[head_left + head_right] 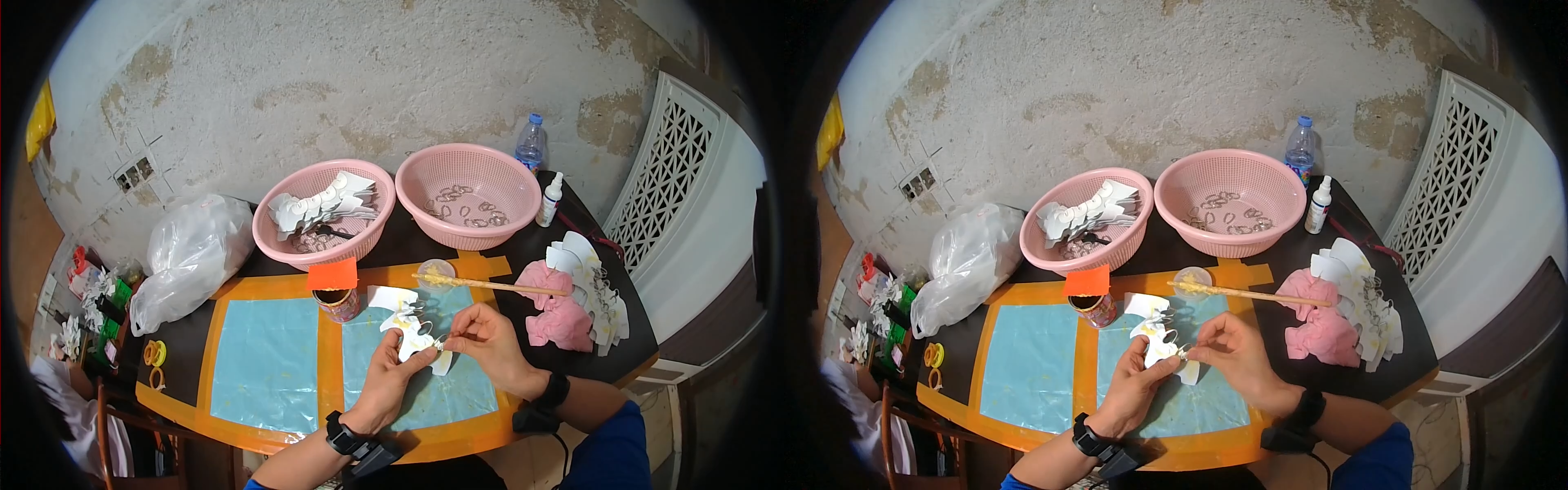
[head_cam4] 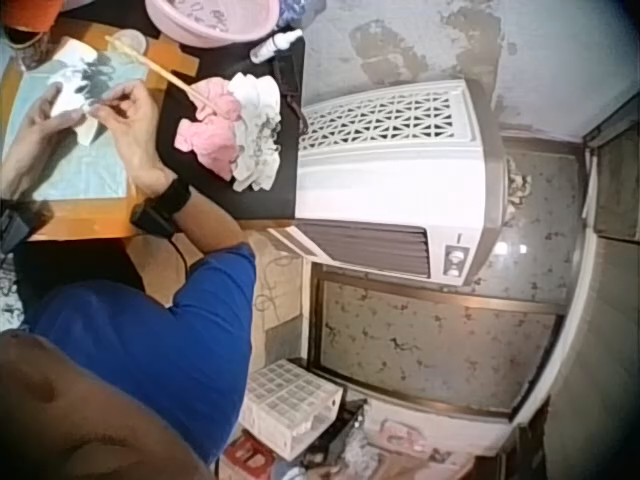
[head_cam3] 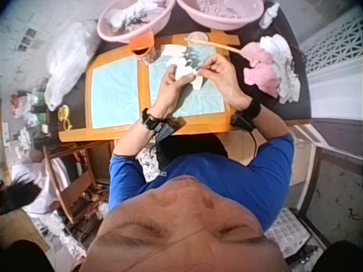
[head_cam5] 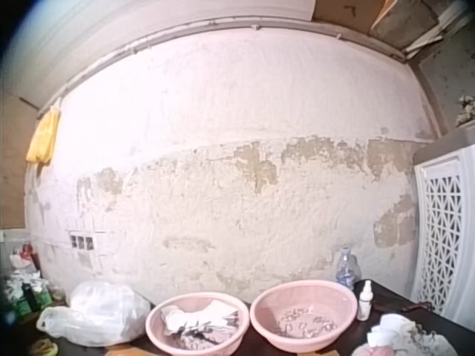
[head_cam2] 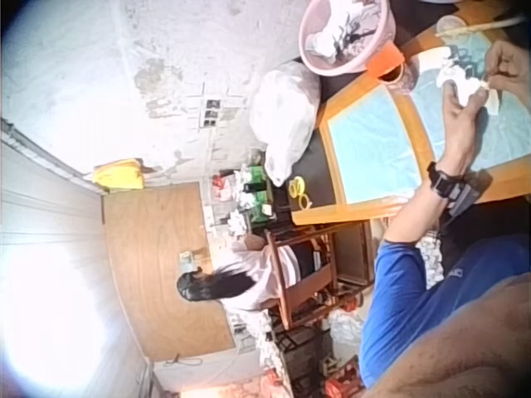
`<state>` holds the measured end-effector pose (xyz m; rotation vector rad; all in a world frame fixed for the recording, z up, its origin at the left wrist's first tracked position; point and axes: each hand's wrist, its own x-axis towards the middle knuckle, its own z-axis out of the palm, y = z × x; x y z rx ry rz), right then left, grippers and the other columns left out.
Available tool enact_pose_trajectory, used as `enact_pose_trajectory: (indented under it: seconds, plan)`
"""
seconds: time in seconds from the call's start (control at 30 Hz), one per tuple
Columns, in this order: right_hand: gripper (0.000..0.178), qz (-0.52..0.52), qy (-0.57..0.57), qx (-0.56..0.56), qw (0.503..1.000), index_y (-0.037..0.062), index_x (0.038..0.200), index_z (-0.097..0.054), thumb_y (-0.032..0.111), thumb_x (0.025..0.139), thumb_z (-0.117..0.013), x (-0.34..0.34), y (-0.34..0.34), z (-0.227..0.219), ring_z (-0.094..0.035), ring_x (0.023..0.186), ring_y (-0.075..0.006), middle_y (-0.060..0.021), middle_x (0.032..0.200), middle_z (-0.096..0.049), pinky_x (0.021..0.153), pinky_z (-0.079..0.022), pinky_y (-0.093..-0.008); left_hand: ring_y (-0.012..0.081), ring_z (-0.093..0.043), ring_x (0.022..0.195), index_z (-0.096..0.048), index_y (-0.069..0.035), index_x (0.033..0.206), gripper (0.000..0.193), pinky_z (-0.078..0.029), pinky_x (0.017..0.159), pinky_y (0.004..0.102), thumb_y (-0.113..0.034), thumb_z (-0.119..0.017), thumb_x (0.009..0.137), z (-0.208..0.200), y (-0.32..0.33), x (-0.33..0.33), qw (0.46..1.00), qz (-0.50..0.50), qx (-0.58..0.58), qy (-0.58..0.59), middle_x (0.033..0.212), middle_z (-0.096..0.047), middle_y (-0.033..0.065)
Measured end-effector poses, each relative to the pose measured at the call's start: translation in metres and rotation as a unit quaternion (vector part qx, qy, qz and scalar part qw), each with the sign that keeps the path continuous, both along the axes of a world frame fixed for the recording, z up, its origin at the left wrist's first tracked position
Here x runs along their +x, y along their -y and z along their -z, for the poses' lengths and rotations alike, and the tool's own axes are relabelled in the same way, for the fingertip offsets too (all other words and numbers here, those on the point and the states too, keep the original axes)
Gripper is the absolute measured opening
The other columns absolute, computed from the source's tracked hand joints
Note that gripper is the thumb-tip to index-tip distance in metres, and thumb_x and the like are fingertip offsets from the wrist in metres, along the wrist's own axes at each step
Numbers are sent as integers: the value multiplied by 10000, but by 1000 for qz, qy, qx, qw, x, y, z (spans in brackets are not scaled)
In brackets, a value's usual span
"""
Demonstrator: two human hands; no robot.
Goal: Applying glue and assembling white shoe components on a workshop table.
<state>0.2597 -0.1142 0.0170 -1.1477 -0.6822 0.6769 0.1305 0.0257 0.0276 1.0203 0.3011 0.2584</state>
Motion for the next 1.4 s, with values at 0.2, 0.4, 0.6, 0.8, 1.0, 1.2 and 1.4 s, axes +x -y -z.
enact_pose_trajectory:
  seconds: [0.2,0.4,0.6,0.8,1.0,1.2,1.4]
  plan:
    - [129,-42,7,-58,997,-11,940,-591,-71,866,-680,3,1,-5,-601,910,-96,-40,971,-591,810,-507,-236,154,-580,1115,-463,-62,1254,374,-446,975,330,-20,-640,927,-6,-9,-2,993,73,-85,-24,1185,-605,47]
    - [119,24,259,-85,962,29,972,-738,19,854,-722,1,0,-13,-609,875,-130,-43,964,-605,799,-467,-242,97,-579,991,-489,-94,1278,388,-442,870,267,-64,-663,932,-1,-6,-3,986,21,-155,-49,1116,-622,18]
    - [163,73,382,-69,919,58,967,-761,60,805,-776,-3,1,-22,-601,830,-140,-48,915,-601,718,-464,-255,85,-584,961,-542,-97,1241,351,-442,834,255,-48,-677,921,0,-1,-5,992,-1,-115,-45,1070,-632,-9]
    - [104,52,353,-102,929,20,903,-749,21,803,-773,-3,6,-23,-592,844,-119,-48,947,-588,730,-473,-239,63,-600,907,-551,-71,1185,336,-496,786,215,-124,-729,905,-4,-6,-9,997,19,-37,-66,1049,-625,-5]
    - [90,-98,195,-138,966,-21,922,-705,38,858,-729,11,9,-12,-600,873,-103,-40,1009,-565,774,-501,-229,80,-629,794,-546,-7,1088,345,-526,687,223,-206,-752,896,-28,-8,-22,983,95,21,-153,979,-612,12]
    - [104,-220,336,-168,900,36,865,-701,130,838,-736,4,7,-15,-595,866,-168,-53,966,-579,748,-489,-279,215,-663,670,-631,-35,986,197,-521,621,304,-182,-721,891,-46,-20,-89,774,76,585,-229,776,-666,59]
    - [90,-197,418,-144,875,78,852,-738,101,776,-779,-5,6,-14,-547,912,-208,-31,890,-572,802,-442,-320,234,-664,859,-628,-33,1024,281,-529,752,327,-59,-775,786,-26,6,-64,823,4,564,-71,914,-656,118]
